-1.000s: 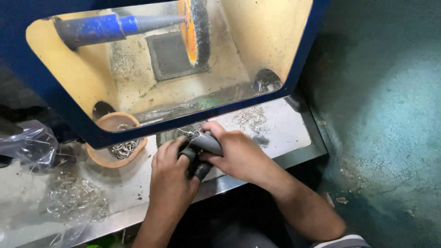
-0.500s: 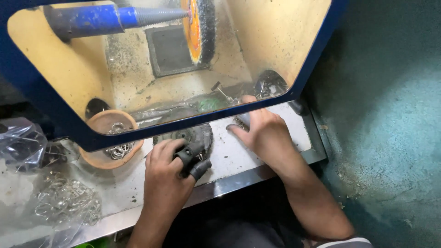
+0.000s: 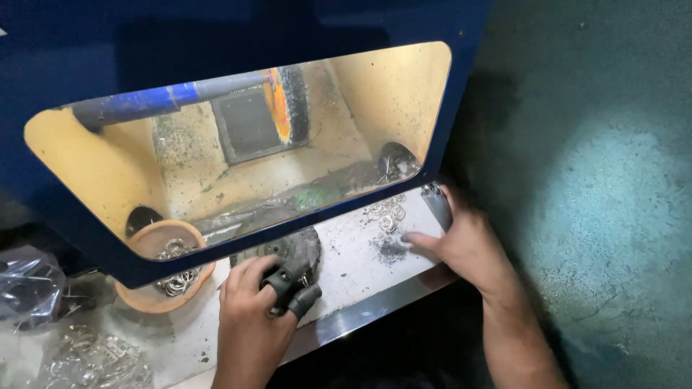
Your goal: Polishing small jewelry components using a handheld rotary tool at a workshop station.
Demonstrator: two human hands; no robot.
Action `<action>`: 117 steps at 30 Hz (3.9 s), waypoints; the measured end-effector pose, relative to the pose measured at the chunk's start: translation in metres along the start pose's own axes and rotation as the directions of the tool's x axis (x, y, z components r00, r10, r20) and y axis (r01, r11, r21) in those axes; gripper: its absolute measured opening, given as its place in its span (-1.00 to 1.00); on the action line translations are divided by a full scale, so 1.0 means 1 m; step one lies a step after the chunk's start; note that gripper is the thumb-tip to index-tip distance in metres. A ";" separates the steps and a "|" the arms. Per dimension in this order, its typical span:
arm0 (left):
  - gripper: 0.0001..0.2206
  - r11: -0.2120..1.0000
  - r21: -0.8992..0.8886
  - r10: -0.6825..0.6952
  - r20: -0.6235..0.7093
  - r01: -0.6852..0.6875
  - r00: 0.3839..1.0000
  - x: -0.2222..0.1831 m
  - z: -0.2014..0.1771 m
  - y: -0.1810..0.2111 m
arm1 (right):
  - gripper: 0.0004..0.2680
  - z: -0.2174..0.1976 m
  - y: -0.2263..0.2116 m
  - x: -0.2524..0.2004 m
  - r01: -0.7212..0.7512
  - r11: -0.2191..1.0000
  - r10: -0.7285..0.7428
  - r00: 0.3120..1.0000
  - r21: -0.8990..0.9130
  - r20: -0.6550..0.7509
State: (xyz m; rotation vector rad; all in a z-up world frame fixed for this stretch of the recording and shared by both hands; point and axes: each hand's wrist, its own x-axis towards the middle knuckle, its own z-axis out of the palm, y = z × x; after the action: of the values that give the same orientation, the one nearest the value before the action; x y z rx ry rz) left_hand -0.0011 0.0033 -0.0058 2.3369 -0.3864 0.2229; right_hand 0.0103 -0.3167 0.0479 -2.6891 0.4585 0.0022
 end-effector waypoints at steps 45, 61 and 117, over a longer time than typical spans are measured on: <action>-0.69 0.995 0.067 0.070 0.002 -0.070 0.998 0.022 -0.009 -0.002 | -0.73 0.053 -0.085 -0.032 0.272 0.960 -0.267 0.961 -0.066 0.068; -0.67 0.997 -0.017 0.077 -0.038 -0.078 0.996 0.022 -0.010 -0.008 | -0.73 0.036 -0.102 -0.031 0.246 0.966 -0.234 0.963 -0.083 0.131; -0.69 0.964 -0.086 0.258 0.070 -0.252 0.964 0.019 -0.012 -0.028 | -0.77 0.074 -0.058 -0.017 0.793 0.607 -0.792 0.609 0.049 -0.050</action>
State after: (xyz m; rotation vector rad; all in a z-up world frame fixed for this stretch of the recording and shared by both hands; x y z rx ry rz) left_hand 0.0252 0.0266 -0.0107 2.2219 -0.7255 0.2335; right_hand 0.0177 -0.2319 0.0048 -2.5818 -0.7673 -0.2966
